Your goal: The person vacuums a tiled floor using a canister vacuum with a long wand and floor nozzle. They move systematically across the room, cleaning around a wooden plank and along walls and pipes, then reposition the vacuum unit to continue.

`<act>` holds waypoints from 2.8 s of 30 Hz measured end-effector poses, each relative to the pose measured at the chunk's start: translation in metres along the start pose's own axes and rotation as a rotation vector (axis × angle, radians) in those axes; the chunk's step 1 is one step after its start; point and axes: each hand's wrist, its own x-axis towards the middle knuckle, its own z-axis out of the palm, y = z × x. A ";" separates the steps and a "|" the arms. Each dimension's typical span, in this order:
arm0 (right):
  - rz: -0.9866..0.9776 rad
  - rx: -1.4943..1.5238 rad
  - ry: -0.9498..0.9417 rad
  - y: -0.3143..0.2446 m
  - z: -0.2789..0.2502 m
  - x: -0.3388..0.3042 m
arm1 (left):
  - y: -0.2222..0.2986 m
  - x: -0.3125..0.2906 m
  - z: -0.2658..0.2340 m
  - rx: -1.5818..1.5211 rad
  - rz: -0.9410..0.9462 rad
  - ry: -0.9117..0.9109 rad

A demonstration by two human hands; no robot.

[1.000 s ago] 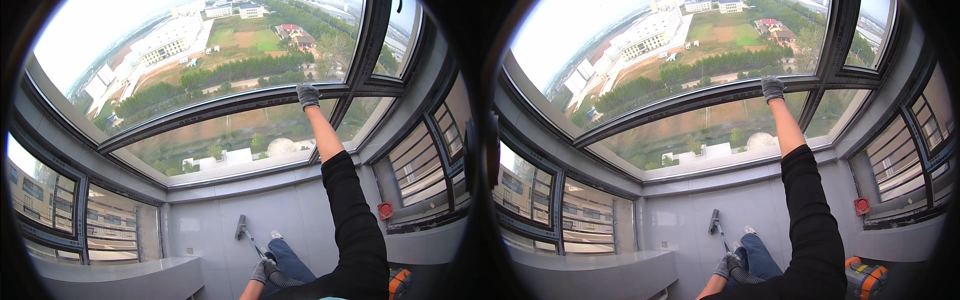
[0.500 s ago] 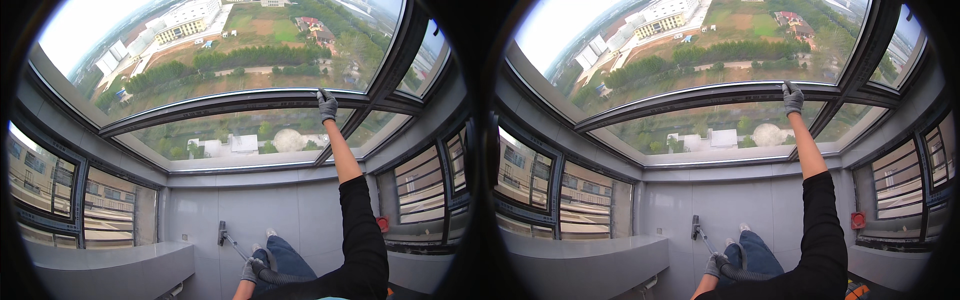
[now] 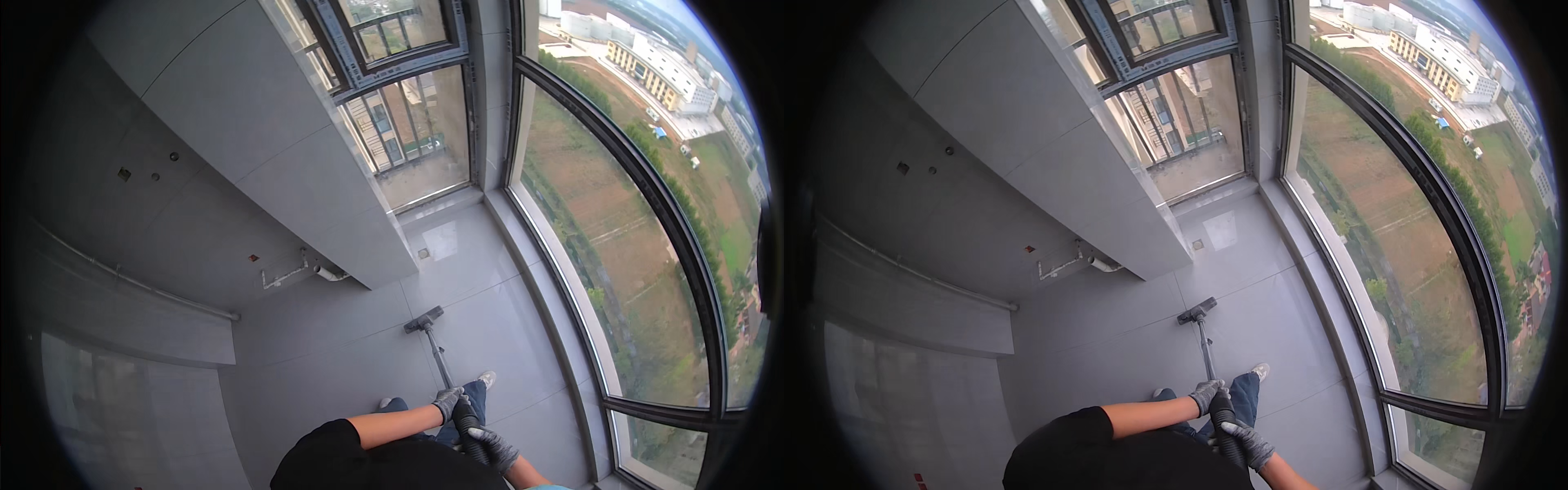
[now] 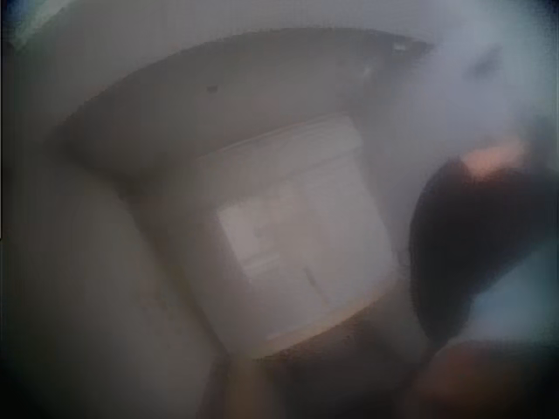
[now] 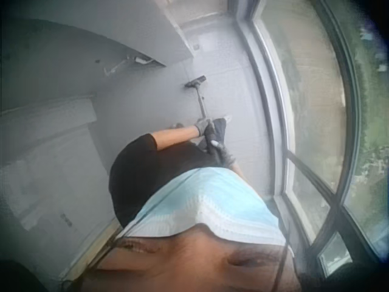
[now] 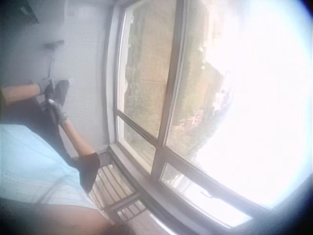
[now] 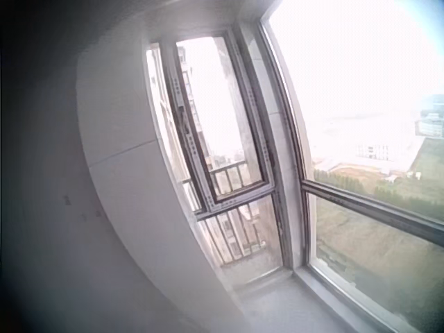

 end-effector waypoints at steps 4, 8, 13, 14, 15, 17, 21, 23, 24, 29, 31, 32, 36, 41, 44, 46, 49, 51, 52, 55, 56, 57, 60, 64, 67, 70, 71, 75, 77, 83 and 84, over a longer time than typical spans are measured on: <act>0.366 -0.006 0.029 0.029 0.047 0.087 | -0.011 -0.012 -0.092 0.053 0.111 -0.023; 0.217 -0.293 -0.028 0.098 0.130 0.149 | -0.015 -0.011 -0.219 -0.286 0.123 -0.054; 0.199 -0.495 -0.151 0.128 0.245 0.150 | 0.035 -0.027 -0.334 -0.902 0.043 -0.089; 0.114 -0.560 -0.188 0.133 0.262 0.147 | 0.054 -0.028 -0.360 -0.909 0.168 -0.021; 0.043 -0.631 -0.224 0.134 0.281 0.151 | 0.084 -0.029 -0.383 -0.934 0.233 0.016; -0.056 -0.792 -0.263 0.158 0.308 0.172 | 0.117 -0.038 -0.444 -0.989 0.334 0.020; -0.180 -1.057 -0.280 0.203 0.337 0.224 | 0.192 -0.080 -0.545 -0.967 0.672 -0.036; -0.224 -1.164 -0.268 0.217 0.342 0.251 | 0.236 -0.117 -0.577 -0.865 0.855 0.004; -0.238 -1.210 -0.265 0.220 0.344 0.266 | 0.260 -0.137 -0.584 -0.809 0.936 0.037; -0.292 -1.424 -0.293 0.245 0.357 0.355 | 0.340 -0.231 -0.644 -0.738 1.171 0.009; -0.213 -1.323 -0.342 0.252 0.368 0.396 | 0.355 -0.259 -0.672 -0.690 1.300 0.073; -0.243 -1.601 -0.353 0.251 0.373 0.415 | 0.356 -0.268 -0.683 -0.670 1.345 0.119; -0.486 -2.440 -0.656 0.247 0.427 0.489 | 0.337 -0.299 -0.749 -0.805 1.496 0.242; -0.003 -2.043 -0.678 0.252 0.522 0.523 | 0.297 -0.320 -0.849 -1.039 1.451 0.577; 0.024 -1.938 -0.958 0.291 0.555 0.565 | 0.265 -0.327 -0.917 -1.136 1.388 0.799; 0.075 -1.819 -1.116 0.336 0.556 0.592 | 0.230 -0.337 -0.962 -1.189 1.363 0.904; 0.156 -1.578 -1.342 0.429 0.569 0.638 | 0.176 -0.356 -1.037 -1.230 1.360 1.027; 0.215 -1.407 -1.469 0.494 0.594 0.649 | 0.135 -0.374 -1.087 -1.229 1.353 1.108; 0.390 -1.361 -1.343 0.530 0.613 0.648 | 0.114 -0.385 -1.113 -1.223 1.340 1.129; 0.606 -1.461 -1.143 0.619 0.672 0.612 | 0.036 -0.426 -1.190 -1.216 1.360 1.247; 0.604 -1.511 -1.148 0.641 0.697 0.601 | 0.011 -0.440 -1.211 -1.216 1.328 1.298; 0.602 -1.539 -1.160 0.667 0.719 0.593 | -0.007 -0.451 -1.231 -1.272 1.382 1.281; 0.598 -1.598 -1.188 0.747 0.761 0.567 | -0.062 -0.481 -1.285 -1.301 1.414 1.292; 0.620 -1.644 -1.253 0.867 0.773 0.556 | -0.149 -0.505 -1.348 -1.319 1.370 1.425; 0.643 -1.657 -1.301 0.967 0.774 0.552 | -0.229 -0.519 -1.395 -1.352 1.423 1.404; 0.652 -1.654 -1.372 1.073 0.780 0.546 | -0.316 -0.554 -1.444 -1.354 1.514 1.481; 0.660 -1.655 -1.393 1.107 0.782 0.535 | -0.353 -0.580 -1.467 -1.334 1.501 1.568; 0.722 -1.677 -1.434 1.220 0.788 0.486 | -0.461 -0.685 -1.491 -1.317 1.412 1.764; 0.739 -1.679 -1.469 1.278 0.787 0.456 | -0.503 -0.744 -1.509 -1.234 1.475 1.817; 0.752 -1.670 -1.466 1.447 0.742 0.364 | -0.646 -0.832 -1.566 -0.839 1.737 1.655; 0.732 -1.677 -1.450 1.479 0.731 0.347 | -0.677 -0.831 -1.569 -0.900 1.672 1.622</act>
